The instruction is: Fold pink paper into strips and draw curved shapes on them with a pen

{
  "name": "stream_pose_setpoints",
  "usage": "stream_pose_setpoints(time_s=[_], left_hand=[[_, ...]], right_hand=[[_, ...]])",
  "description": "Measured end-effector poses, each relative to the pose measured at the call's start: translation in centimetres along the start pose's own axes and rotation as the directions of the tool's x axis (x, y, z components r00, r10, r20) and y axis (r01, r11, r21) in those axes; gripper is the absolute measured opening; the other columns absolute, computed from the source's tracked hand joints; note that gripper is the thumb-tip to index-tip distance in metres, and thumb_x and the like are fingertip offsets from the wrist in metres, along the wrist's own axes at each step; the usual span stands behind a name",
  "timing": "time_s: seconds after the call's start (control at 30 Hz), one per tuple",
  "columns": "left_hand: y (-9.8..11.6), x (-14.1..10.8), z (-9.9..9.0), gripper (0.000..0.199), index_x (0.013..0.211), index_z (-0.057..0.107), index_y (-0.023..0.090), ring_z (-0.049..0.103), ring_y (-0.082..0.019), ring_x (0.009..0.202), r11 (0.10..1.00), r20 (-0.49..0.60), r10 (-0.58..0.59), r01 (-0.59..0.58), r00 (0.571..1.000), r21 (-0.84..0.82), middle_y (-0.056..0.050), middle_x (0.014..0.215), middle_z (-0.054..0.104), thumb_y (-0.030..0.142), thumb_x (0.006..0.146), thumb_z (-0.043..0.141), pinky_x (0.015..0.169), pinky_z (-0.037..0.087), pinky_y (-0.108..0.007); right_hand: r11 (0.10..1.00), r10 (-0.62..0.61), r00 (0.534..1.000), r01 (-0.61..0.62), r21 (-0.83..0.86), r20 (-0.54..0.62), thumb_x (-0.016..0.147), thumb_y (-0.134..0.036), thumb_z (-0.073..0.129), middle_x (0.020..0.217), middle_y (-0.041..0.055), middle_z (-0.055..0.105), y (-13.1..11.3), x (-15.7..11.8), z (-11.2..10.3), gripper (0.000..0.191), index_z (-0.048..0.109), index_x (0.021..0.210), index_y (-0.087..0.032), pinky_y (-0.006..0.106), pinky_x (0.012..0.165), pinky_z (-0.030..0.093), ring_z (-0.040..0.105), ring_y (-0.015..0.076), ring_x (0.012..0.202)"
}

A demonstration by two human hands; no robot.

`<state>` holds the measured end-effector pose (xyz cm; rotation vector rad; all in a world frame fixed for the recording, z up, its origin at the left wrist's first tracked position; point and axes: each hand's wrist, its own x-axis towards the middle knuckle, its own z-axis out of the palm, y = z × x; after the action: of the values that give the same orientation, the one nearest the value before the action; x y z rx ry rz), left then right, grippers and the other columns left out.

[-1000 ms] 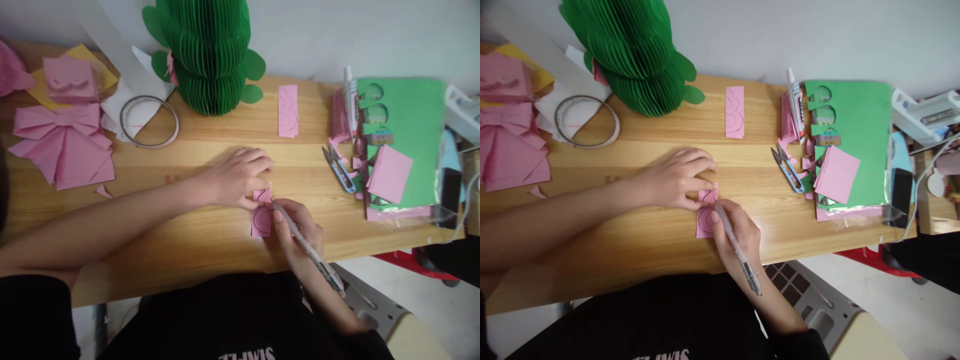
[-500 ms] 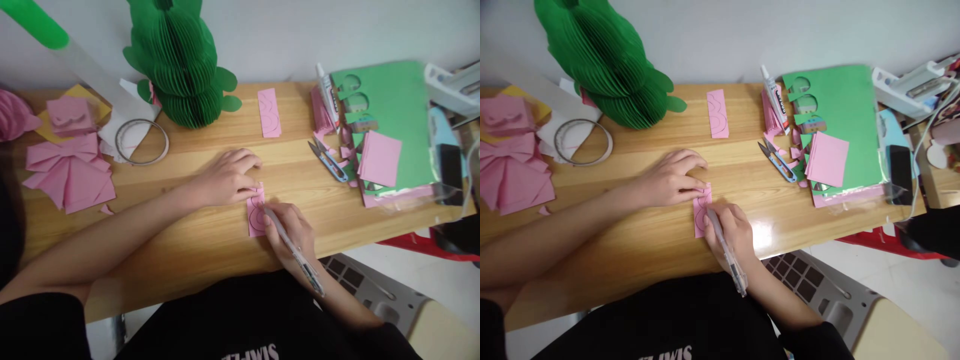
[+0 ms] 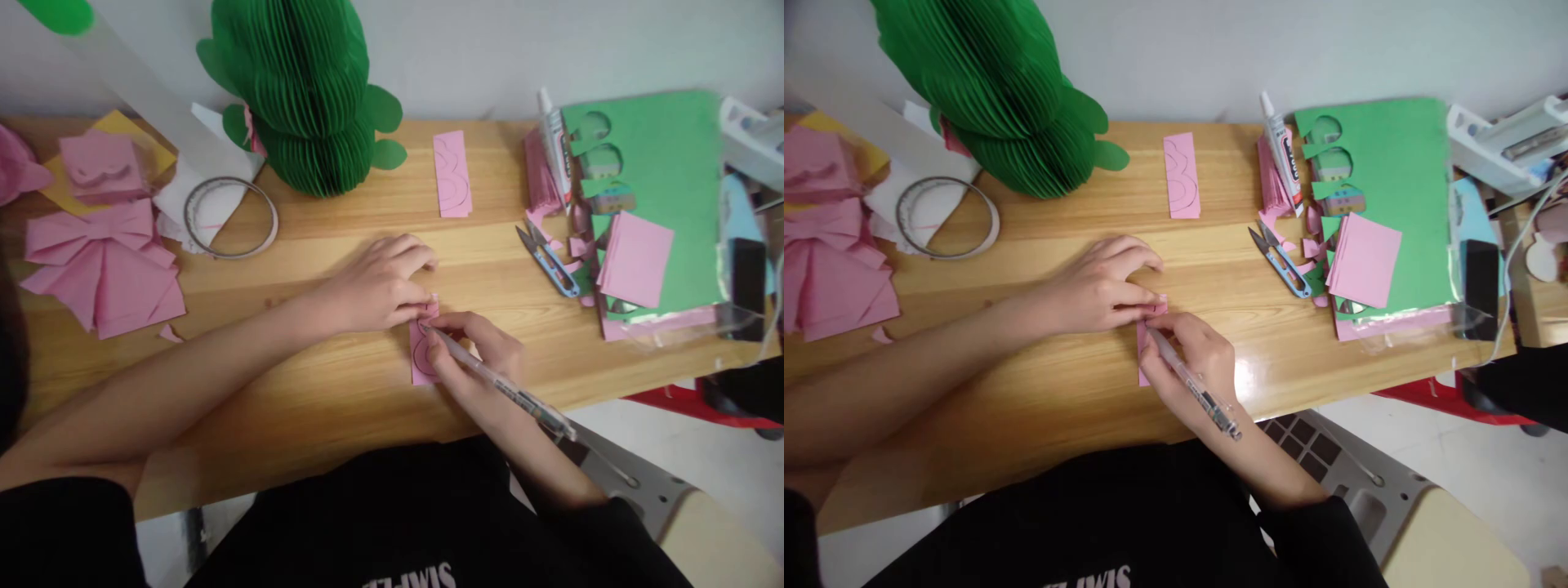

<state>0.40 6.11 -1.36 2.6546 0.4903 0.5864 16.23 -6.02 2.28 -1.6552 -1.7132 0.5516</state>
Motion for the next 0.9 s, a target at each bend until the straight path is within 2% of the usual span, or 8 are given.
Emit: stream_pose_setpoints(time_s=[0.17,0.43,0.9], left_hand=[[-0.01,0.01,0.12,0.03,0.083,0.077,0.024,0.053,-0.026,0.108,1.0,0.014,-0.014,0.014,1.0,0.007,-0.01,0.113,0.064,0.039,0.096,0.055,0.085,0.042,-0.04],[0.02,0.06,0.42,0.03,0.079,0.075,0.022,0.053,-0.027,0.108,0.999,-0.022,-0.014,0.013,1.0,-0.041,-0.01,0.113,0.064,0.036,0.096,0.056,0.086,0.043,-0.042],[0.13,0.2,0.29,0.033,0.078,0.074,0.023,0.052,-0.026,0.109,0.999,0.036,-0.045,0.045,0.998,-0.003,-0.008,0.114,0.064,0.04,0.097,0.052,0.086,0.041,-0.04]], right_hand=[[0.997,0.076,0.996,-0.074,-0.031,0.046,0.084,-0.024,0.063,0.079,0.0027,0.078,-0.2,0.39,0.04,0.007,0.07,0.085,-0.021,0.028,0.062,0.058,0.071,0.0148,0.064],[0.994,0.088,0.994,-0.083,-0.065,0.066,0.084,-0.024,0.064,0.08,0.0045,0.078,-0.42,0.63,0.07,0.008,0.07,0.084,-0.019,0.03,0.065,0.058,0.072,0.017,0.068],[0.993,0.093,0.991,-0.085,-0.087,0.098,0.082,-0.022,0.063,0.08,0.0038,0.078,-0.38,0.75,-0.2,0.008,0.071,0.083,-0.022,0.033,0.069,0.06,0.073,0.0187,0.071]])
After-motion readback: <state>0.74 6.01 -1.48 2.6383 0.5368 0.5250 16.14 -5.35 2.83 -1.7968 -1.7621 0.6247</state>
